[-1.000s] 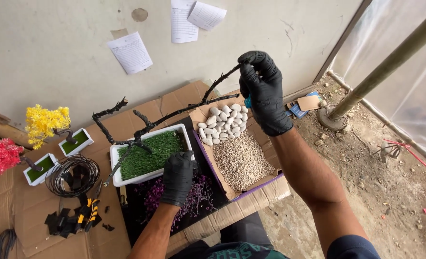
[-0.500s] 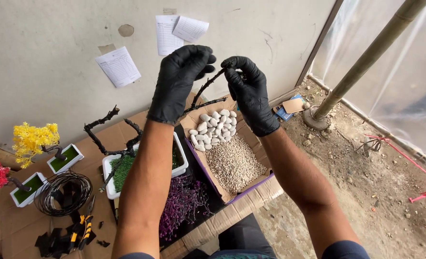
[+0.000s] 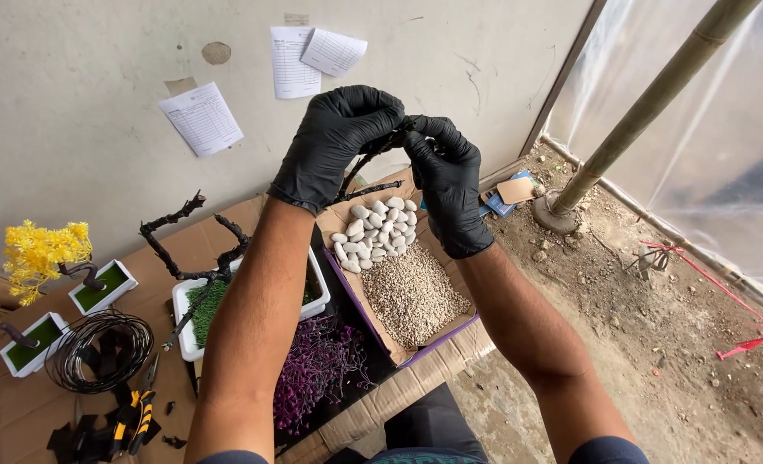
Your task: The person assembles a decorative bonsai tree by first securing a black branch into a white rectangular pot filled with green moss. They then attach several purple artificial flower sprigs to the branches, arranging them to create a full appearance.
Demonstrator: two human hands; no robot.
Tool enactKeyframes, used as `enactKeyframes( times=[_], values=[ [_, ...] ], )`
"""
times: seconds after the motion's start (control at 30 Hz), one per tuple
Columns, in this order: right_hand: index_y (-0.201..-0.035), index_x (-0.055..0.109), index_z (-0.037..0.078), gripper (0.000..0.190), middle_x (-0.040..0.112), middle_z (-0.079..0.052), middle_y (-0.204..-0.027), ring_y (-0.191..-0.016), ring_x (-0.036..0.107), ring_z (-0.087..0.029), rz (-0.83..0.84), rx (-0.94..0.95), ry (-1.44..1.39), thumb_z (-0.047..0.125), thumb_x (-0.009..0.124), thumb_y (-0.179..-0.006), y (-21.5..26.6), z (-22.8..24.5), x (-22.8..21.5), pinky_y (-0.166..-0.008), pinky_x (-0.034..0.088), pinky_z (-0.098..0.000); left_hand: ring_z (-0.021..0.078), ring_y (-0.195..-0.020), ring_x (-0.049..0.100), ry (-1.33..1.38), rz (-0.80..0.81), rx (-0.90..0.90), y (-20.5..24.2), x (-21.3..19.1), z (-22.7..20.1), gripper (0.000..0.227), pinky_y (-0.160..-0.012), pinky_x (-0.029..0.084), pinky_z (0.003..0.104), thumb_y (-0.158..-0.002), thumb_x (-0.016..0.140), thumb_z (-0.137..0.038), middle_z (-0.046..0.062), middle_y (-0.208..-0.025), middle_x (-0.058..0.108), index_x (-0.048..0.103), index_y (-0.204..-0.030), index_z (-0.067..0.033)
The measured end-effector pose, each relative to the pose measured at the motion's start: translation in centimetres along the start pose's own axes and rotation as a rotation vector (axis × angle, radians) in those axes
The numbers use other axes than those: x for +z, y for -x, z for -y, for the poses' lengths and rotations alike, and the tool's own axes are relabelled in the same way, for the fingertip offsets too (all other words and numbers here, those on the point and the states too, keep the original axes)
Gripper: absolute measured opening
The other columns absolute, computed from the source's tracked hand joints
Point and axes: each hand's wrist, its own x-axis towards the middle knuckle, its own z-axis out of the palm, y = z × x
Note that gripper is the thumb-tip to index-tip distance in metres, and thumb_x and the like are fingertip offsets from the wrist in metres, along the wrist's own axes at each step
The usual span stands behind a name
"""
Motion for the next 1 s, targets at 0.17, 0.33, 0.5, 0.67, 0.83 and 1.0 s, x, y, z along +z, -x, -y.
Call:
enactKeyframes(
  times=[0.17, 0.33, 0.5, 0.67, 0.83, 1.0],
  values=[
    [-0.099, 0.080, 0.012, 0.010, 0.064, -0.003, -0.065, -0.047, 0.046, -0.005, -0.062, -0.016, 0.008, 0.011, 0.084, -0.090, 0.1, 0.7, 0.3, -0.050, 0.044, -0.0208, 0.0133, -0.085, 0.077, -0.039, 0.043, 0.059, 0.1, -0.2, 0.3, 0.014, -0.077, 0.065, 0.031, -0.087, 0.084, -0.025, 0.008, -0.087, 0.080, 0.080, -0.095, -0.0142],
    [-0.100, 0.080, 0.009, 0.023, 0.068, -0.006, -0.072, -0.056, 0.047, -0.004, -0.152, -0.078, 0.029, 0.012, 0.093, -0.081, -0.2, 0.2, 0.1, -0.053, 0.043, -0.0235, 0.0157, -0.089, 0.077, -0.088, 0.126, 0.076, -1.0, -1.1, 0.9, 0.017, -0.080, 0.064, 0.030, -0.089, 0.086, -0.024, 0.012, -0.092, 0.081, 0.081, -0.100, -0.0129],
    [-0.088, 0.076, 0.007, 0.024, 0.071, -0.005, -0.074, -0.057, 0.051, -0.006, -0.185, -0.180, 0.126, 0.007, 0.096, -0.074, 1.6, 1.8, 0.9, -0.056, 0.044, -0.0225, 0.0174, -0.088, 0.076, -0.144, 0.186, 0.015, -0.3, 0.0, -1.5, 0.023, -0.082, 0.063, 0.031, -0.088, 0.083, -0.028, 0.013, -0.093, 0.080, 0.081, -0.102, -0.0090],
    [-0.088, 0.074, 0.007, 0.025, 0.072, -0.007, -0.077, -0.055, 0.053, -0.011, -0.222, -0.324, 0.251, 0.009, 0.096, -0.076, 2.3, 1.8, 0.9, -0.055, 0.044, -0.0281, 0.0220, -0.084, 0.080, -0.245, 0.246, -0.111, -1.3, -0.4, -2.1, 0.023, -0.078, 0.064, 0.029, -0.082, 0.084, -0.027, 0.014, -0.092, 0.081, 0.082, -0.100, -0.0120],
    [-0.085, 0.075, 0.009, 0.021, 0.071, -0.005, -0.074, -0.053, 0.053, -0.013, -0.324, -0.507, 0.365, 0.006, 0.094, -0.078, 2.3, 2.1, 1.5, -0.053, 0.042, -0.0259, 0.0215, -0.080, 0.081, -0.256, 0.250, -0.169, -2.2, -0.7, -1.9, 0.022, -0.077, 0.066, 0.030, -0.077, 0.083, -0.027, 0.011, -0.087, 0.081, 0.083, -0.096, -0.0161],
    [-0.091, 0.071, 0.010, 0.020, 0.071, -0.002, -0.088, -0.068, 0.058, -0.009, -0.335, -0.592, 0.447, -0.003, 0.084, -0.084, 3.1, 2.0, 2.3, -0.058, 0.046, -0.0235, 0.0115, -0.068, 0.061, -0.057, 0.303, -0.181, -1.2, -1.0, -2.9, 0.016, -0.062, 0.052, 0.023, -0.084, 0.074, -0.015, 0.002, -0.076, 0.073, 0.082, -0.097, -0.0082]
  ],
)
